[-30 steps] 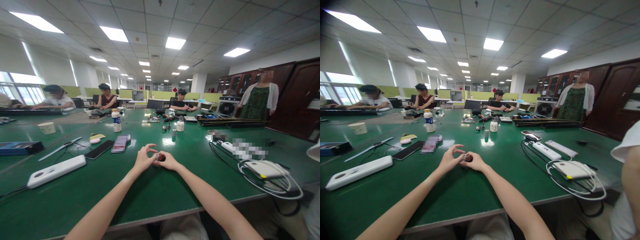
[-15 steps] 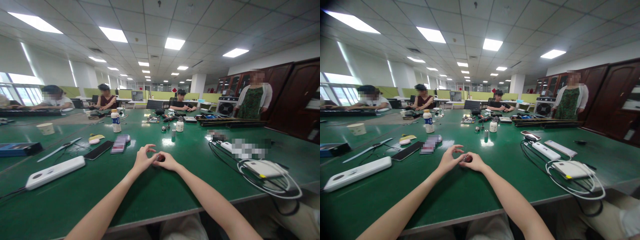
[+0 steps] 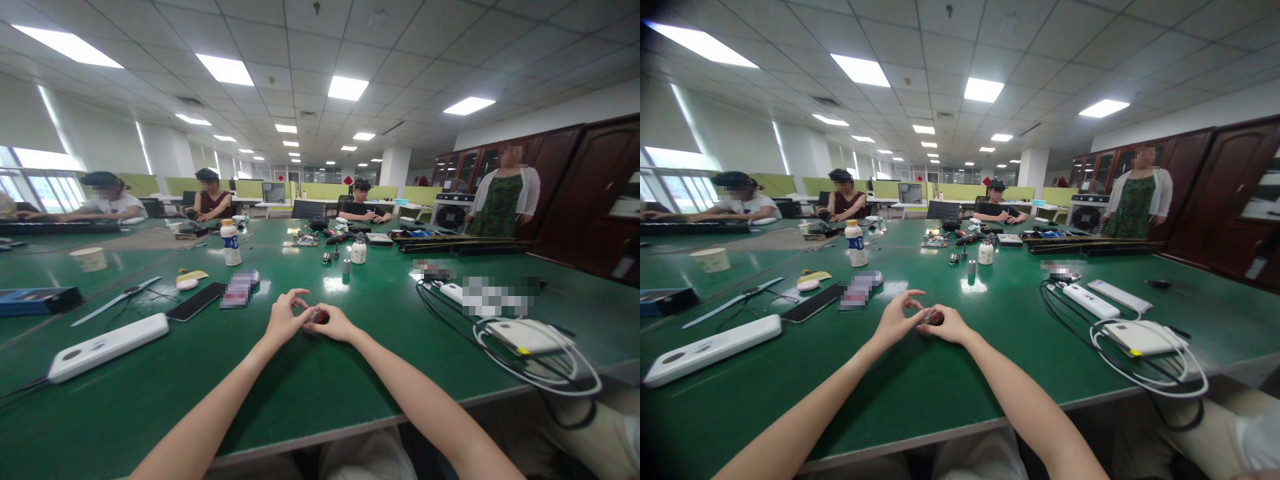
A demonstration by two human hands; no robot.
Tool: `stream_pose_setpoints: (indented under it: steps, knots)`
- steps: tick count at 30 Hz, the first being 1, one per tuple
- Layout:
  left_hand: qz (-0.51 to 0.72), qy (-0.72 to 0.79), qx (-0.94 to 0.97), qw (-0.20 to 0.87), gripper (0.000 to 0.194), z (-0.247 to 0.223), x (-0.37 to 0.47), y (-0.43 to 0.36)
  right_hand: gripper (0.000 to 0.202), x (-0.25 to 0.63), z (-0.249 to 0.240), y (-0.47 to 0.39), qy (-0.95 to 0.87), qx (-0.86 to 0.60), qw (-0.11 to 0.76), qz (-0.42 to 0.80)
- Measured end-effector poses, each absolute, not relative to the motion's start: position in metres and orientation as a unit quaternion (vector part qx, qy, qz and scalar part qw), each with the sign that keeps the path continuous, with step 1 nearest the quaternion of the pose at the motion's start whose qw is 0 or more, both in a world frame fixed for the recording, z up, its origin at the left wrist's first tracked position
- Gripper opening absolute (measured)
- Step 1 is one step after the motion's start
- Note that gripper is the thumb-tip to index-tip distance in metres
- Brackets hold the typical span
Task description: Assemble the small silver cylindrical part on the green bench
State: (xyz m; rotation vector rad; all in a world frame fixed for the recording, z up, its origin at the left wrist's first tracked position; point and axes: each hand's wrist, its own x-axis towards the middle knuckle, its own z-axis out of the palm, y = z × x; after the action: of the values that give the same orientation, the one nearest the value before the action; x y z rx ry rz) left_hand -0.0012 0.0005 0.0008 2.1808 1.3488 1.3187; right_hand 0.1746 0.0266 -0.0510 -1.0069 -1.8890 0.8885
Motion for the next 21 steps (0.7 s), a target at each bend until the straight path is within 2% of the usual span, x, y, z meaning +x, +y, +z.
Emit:
stream_pose_setpoints:
  steps: [6,13,19,21]
  knots:
    - [0.453,0.445,0.756,0.158,0.039,-0.001,0.0,0.0,0.04,0.175,-0.051,0.027,-0.748,-0.379,0.406,0.363]
    - [0.453,0.452,0.755,0.145,0.036,0.0,0.0,0.0,0.039,0.175,-0.05,0.026,-0.752,-0.392,0.398,0.35]
    - [0.508,0.48,0.707,0.113,0.034,0.002,-0.008,0.008,0.044,0.175,-0.051,0.026,-0.744,-0.398,0.401,0.357]
    - [0.472,0.514,0.708,0.11,0.036,-0.004,-0.016,0.014,0.044,0.175,-0.051,0.026,-0.743,-0.39,0.402,0.365]
